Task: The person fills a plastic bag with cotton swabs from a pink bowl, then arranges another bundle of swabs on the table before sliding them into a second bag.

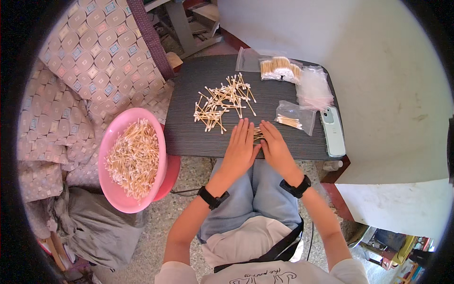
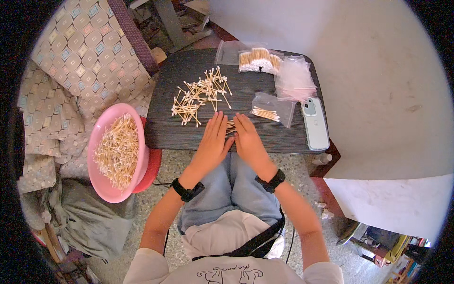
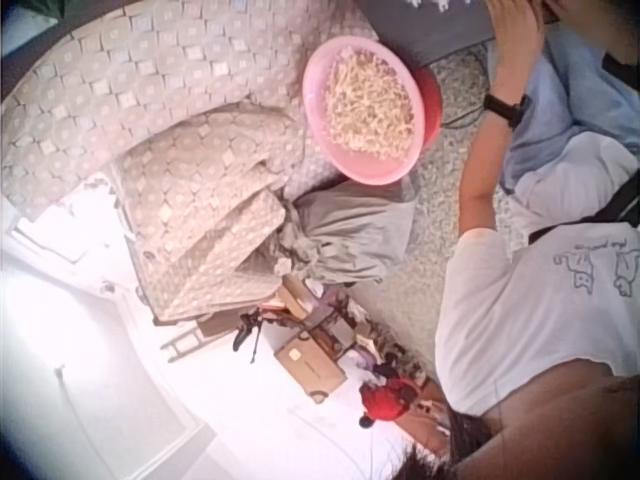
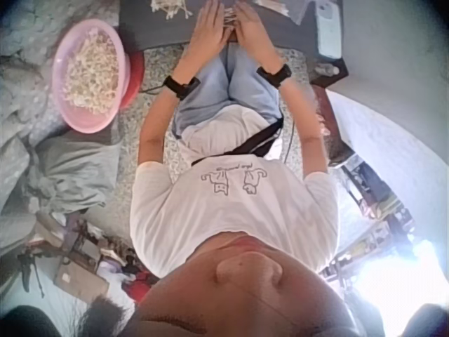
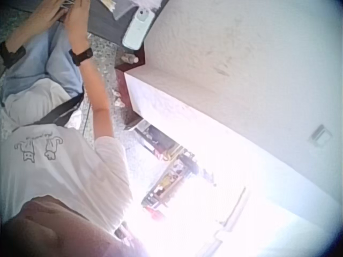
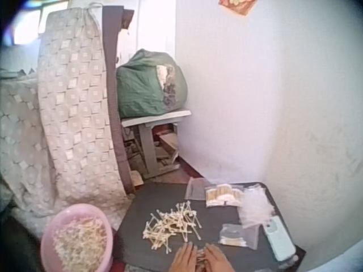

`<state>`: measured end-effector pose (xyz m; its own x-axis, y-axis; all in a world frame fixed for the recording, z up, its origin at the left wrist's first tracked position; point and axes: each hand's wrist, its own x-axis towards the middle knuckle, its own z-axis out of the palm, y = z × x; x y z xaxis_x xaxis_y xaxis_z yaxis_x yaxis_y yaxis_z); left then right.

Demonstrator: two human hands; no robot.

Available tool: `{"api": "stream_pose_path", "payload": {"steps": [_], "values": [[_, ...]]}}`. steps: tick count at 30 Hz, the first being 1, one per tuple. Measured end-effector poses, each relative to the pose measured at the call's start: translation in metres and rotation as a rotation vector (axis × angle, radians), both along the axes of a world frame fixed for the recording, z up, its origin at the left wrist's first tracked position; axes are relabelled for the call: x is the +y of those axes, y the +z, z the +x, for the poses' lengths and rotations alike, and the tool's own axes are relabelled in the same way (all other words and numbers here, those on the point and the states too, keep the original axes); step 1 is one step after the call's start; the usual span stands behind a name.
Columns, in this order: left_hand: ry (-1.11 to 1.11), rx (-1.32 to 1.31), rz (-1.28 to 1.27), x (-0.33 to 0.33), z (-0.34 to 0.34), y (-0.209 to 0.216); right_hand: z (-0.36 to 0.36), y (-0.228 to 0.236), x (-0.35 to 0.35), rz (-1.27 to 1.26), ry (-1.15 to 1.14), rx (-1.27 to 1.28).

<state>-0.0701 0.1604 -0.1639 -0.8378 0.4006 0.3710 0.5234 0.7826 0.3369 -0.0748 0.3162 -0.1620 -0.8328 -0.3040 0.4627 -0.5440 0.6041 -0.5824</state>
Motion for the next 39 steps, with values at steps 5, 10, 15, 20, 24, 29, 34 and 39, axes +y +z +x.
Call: {"api": "stream_pose_path", "payload": {"steps": [5,10,15,20,24,29,34,39], "values": [[-0.058,-0.028,0.067,-0.009,-0.005,0.006,0.006,0.02,0.003,-0.071,-0.021,-0.132],[-0.13,-0.054,0.133,-0.01,-0.006,0.008,0.005,0.001,-0.009,-0.188,-0.03,-0.118],[-0.136,-0.068,0.18,-0.014,-0.008,0.014,0.003,0.011,-0.01,-0.117,-0.131,-0.106],[-0.242,-0.039,0.155,-0.019,-0.016,0.003,0.005,0.01,-0.023,-0.426,0.052,-0.268],[-0.22,-0.213,0.361,-0.011,-0.014,0.01,0.005,0.002,-0.016,-0.333,-0.155,-0.106],[-0.305,-0.034,0.187,-0.011,-0.016,0.009,-0.003,0.01,-0.03,-0.511,-0.093,-0.191],[-0.19,0.051,-0.025,-0.012,-0.009,0.004,-0.006,-0.006,-0.013,-0.508,-0.158,-0.205],[-0.198,0.056,-0.022,-0.009,-0.006,0.007,-0.006,0.0,-0.025,-0.481,-0.095,-0.196]]}}
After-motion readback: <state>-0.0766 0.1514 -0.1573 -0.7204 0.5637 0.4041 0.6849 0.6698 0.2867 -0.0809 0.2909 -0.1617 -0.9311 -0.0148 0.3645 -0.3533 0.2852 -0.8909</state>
